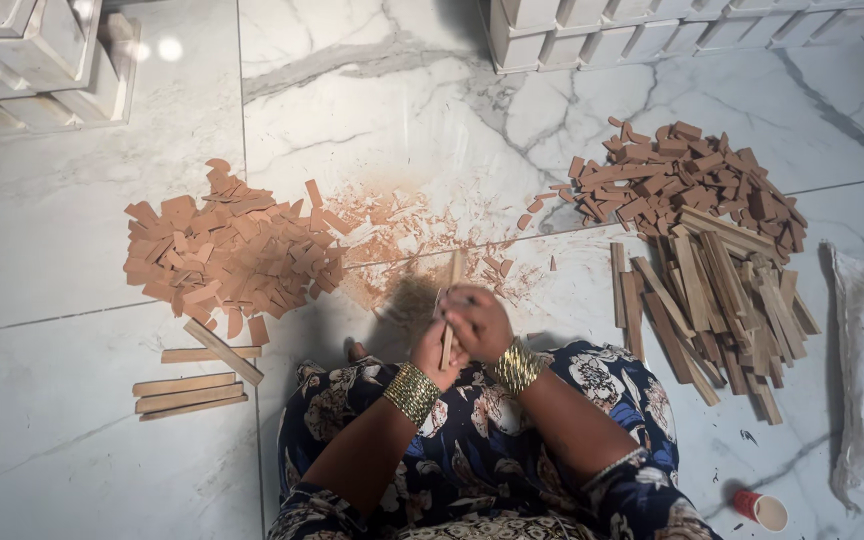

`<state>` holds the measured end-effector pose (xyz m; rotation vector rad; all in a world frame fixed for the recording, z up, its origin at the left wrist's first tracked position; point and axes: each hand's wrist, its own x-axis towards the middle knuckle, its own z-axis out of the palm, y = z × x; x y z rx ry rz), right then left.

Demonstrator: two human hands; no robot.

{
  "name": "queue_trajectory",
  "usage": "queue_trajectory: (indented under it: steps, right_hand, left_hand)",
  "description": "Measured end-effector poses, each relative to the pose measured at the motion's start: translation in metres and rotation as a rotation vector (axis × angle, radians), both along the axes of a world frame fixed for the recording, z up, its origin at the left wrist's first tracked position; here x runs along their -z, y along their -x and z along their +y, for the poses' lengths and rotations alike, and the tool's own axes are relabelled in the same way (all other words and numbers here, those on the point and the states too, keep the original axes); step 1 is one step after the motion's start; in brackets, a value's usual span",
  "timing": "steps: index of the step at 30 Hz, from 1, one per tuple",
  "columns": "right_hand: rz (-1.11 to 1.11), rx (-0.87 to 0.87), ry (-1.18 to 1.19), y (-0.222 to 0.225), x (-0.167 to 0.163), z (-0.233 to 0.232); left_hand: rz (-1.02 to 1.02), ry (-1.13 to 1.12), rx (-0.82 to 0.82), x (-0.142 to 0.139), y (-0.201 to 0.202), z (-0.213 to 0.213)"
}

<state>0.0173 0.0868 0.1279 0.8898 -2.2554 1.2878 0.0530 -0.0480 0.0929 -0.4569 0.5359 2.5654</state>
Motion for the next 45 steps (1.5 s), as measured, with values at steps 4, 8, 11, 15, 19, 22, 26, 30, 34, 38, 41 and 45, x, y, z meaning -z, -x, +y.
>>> queue_trajectory:
  steps: [4,8,11,15,19,22,26,30,34,38,41,45]
  right_hand:
    - [-0.112,0.28,0.001,0.025,-0.004,0.001]
    - [-0.259,0.024,-0.022,0.014,0.005,-0.008]
    - [-0.191,-0.088,0.14,0.0,0.011,-0.011]
    - [-0.141,-0.002,0.02,0.011,0.009,0.008]
    - [-0.295,0.235,-0.035,0.024,0.006,0.02]
    - [-0.323,0.289,-0.007,0.019,0.006,0.022]
    - [-0.284,0.097,0.002,0.003,0.007,0.02]
    - [-0.167,0.043,-0.042,-0.005,0.007,0.014]
    - [-0.102,-0.08,-0.057,0.008,0.002,0.005]
    - [-0.157,0.05,-0.038,0.029,-0.002,-0.007]
    - [-0.17,0.099,-0.048,0.03,0.0,-0.014]
    - [-0.104,-0.028,-0.156,0.004,0.01,-0.02]
  left_hand:
    - [0.116,-0.063,0.122,-0.008,-0.009,0.0]
    - [0.033,-0.049,-0.048,-0.006,-0.003,-0.01]
    - [-0.233,-0.02,-0.118,0.003,0.003,-0.01]
    - [0.069,-0.238,0.022,0.009,0.003,-0.002]
    - [0.243,-0.042,0.26,0.002,-0.001,-0.001]
    - [0.193,-0.022,0.279,-0.001,-0.003,-0.004]
    - [0.096,-0.034,0.139,0.005,0.001,-0.003]
    - [0.015,0.004,0.071,0.009,0.006,0.0]
    - [0.052,0.134,0.029,0.003,0.006,0.0]
    - [0.165,0.222,0.141,-0.004,-0.001,0.001]
    - [0.138,0.29,0.099,-0.005,-0.002,-0.002]
    - [0.062,0.263,-0.142,0.0,0.013,-0.024]
